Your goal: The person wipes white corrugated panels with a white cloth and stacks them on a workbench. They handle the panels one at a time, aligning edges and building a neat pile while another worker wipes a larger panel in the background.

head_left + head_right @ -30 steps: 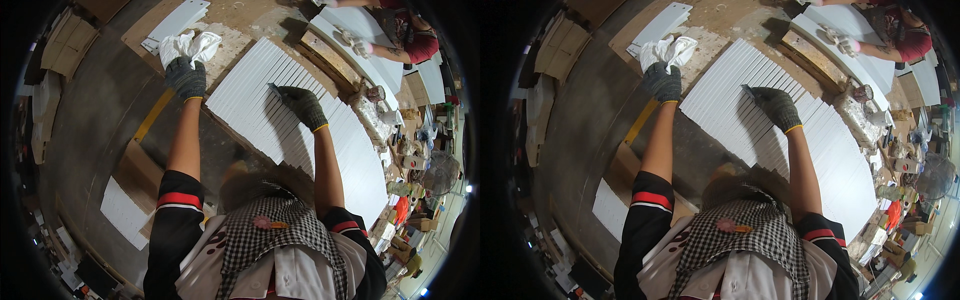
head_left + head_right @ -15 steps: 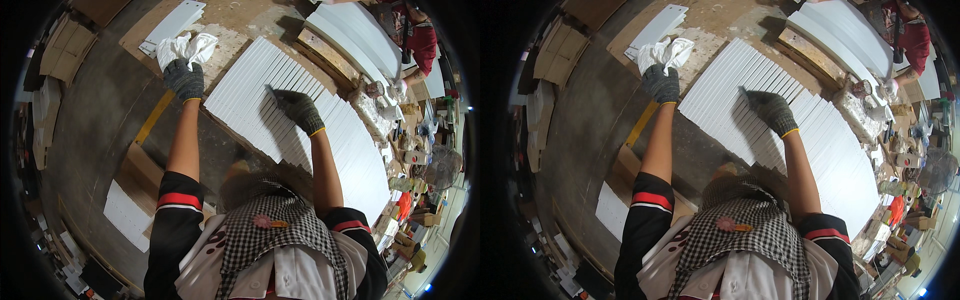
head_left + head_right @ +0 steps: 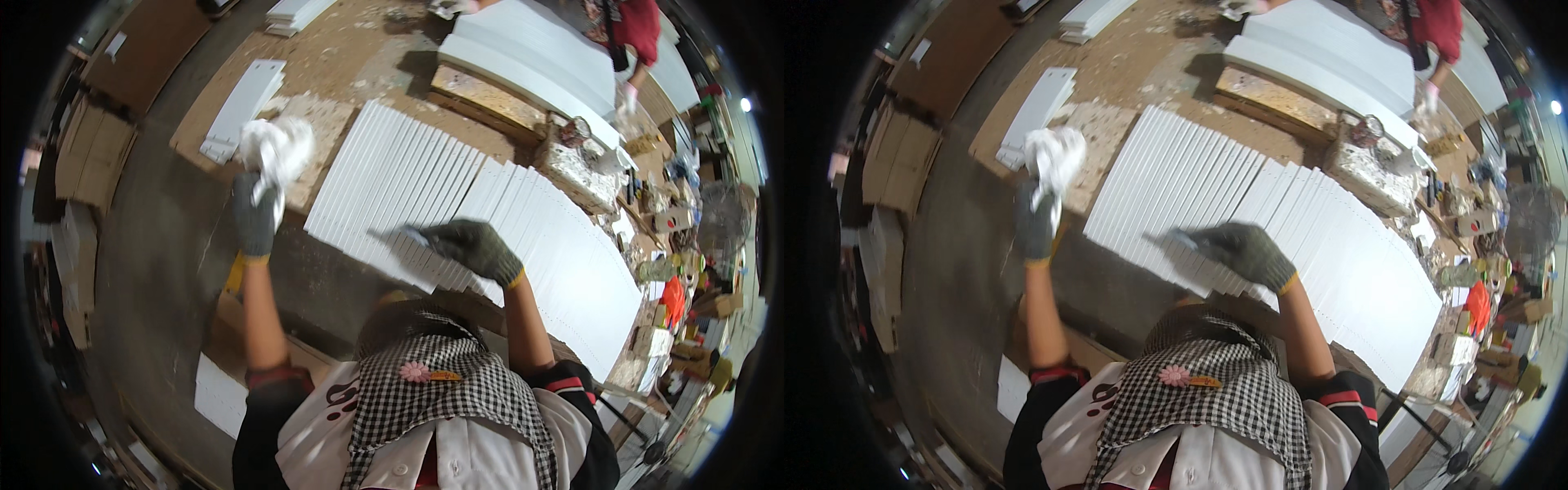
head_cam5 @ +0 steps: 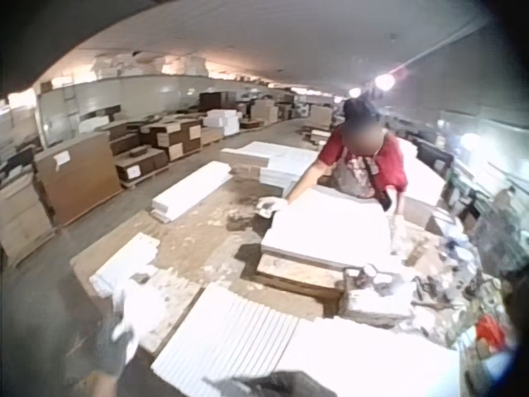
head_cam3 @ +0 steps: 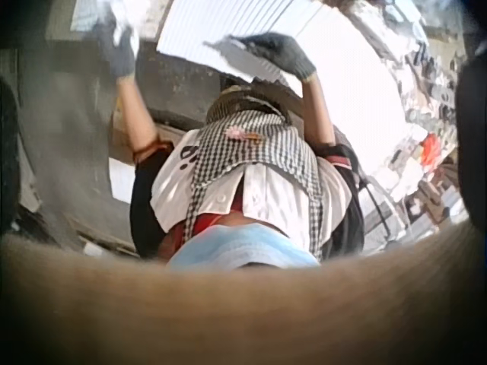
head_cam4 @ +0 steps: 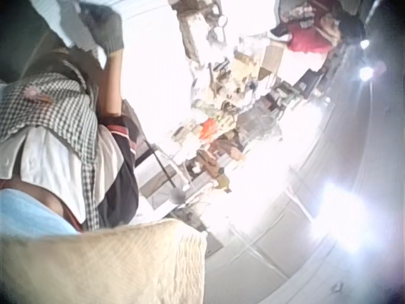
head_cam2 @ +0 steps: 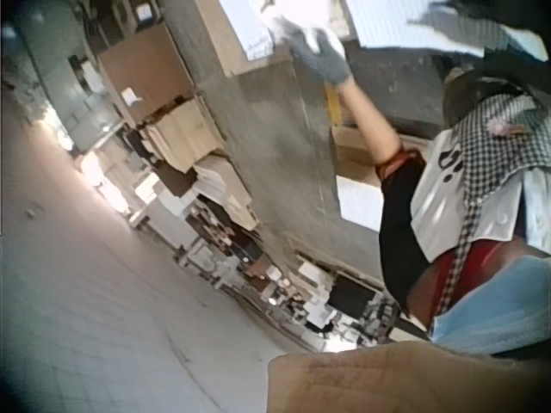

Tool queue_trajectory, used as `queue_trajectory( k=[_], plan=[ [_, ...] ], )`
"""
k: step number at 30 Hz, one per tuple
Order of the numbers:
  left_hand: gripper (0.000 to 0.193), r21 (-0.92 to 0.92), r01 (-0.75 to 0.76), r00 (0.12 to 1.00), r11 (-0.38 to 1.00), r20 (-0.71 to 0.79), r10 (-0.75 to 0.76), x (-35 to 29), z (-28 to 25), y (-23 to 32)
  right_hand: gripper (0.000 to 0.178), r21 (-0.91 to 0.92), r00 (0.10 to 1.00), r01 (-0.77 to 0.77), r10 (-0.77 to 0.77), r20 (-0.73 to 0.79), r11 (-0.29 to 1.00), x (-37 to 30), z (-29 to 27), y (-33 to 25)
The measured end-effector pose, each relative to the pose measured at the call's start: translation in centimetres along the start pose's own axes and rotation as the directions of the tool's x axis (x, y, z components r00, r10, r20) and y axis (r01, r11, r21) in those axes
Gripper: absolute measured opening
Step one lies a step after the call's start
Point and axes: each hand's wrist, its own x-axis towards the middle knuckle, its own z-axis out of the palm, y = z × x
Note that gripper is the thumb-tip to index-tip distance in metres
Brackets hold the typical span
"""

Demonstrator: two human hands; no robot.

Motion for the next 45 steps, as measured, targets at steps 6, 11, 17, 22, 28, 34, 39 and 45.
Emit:
queue_trajectory(
  k=[6,11,17,22,28,34,39,45],
  plan=[
    [0.054,-0.231,-0.738,0.319,0.634,0.708,0.630,-0.2,5.3,6.2,0.029,0.350,0.924,-0.252,0.332,-0.190,0.902,-12.3,0.0,2.0],
    [0.049,-0.129,-0.759,0.387,0.638,0.699,0.602,11.6,20.2,5.4,0.037,0.663,0.773,-0.145,0.503,-0.388,0.734,-18.9,2.1,2.3],
    [0.032,-0.458,-0.603,0.435,0.653,0.497,0.750,12.1,33.4,21.4,0.043,0.597,0.312,0.353,0.511,-0.801,0.720,-27.7,5.3,5.6],
    [0.041,-0.864,-0.490,-0.300,0.115,0.290,0.909,-5.1,28.1,27.6,0.045,0.342,0.012,0.777,0.531,-0.847,0.529,-35.2,10.4,8.1],
    [0.049,-0.702,-0.711,-0.170,-0.050,0.103,0.980,-4.8,36.5,31.0,0.042,0.331,-0.065,0.826,0.661,-0.748,0.456,-40.7,10.9,9.8],
    [0.040,-0.363,-0.831,0.186,0.421,0.533,0.825,-3.1,43.3,37.7,0.042,0.241,-0.112,0.857,0.620,-0.776,0.456,-45.4,9.2,12.2],
    [0.048,-0.811,-0.571,-0.185,0.128,0.279,0.942,-15.2,35.6,40.8,0.045,0.079,-0.166,0.909,0.529,-0.832,0.409,-52.1,9.4,14.3],
    [0.054,-0.807,-0.590,-0.266,-0.021,0.169,0.949,-22.3,37.6,41.0,0.039,0.325,-0.065,0.749,0.552,-0.832,0.578,-55.8,5.6,16.3]
  ],
)
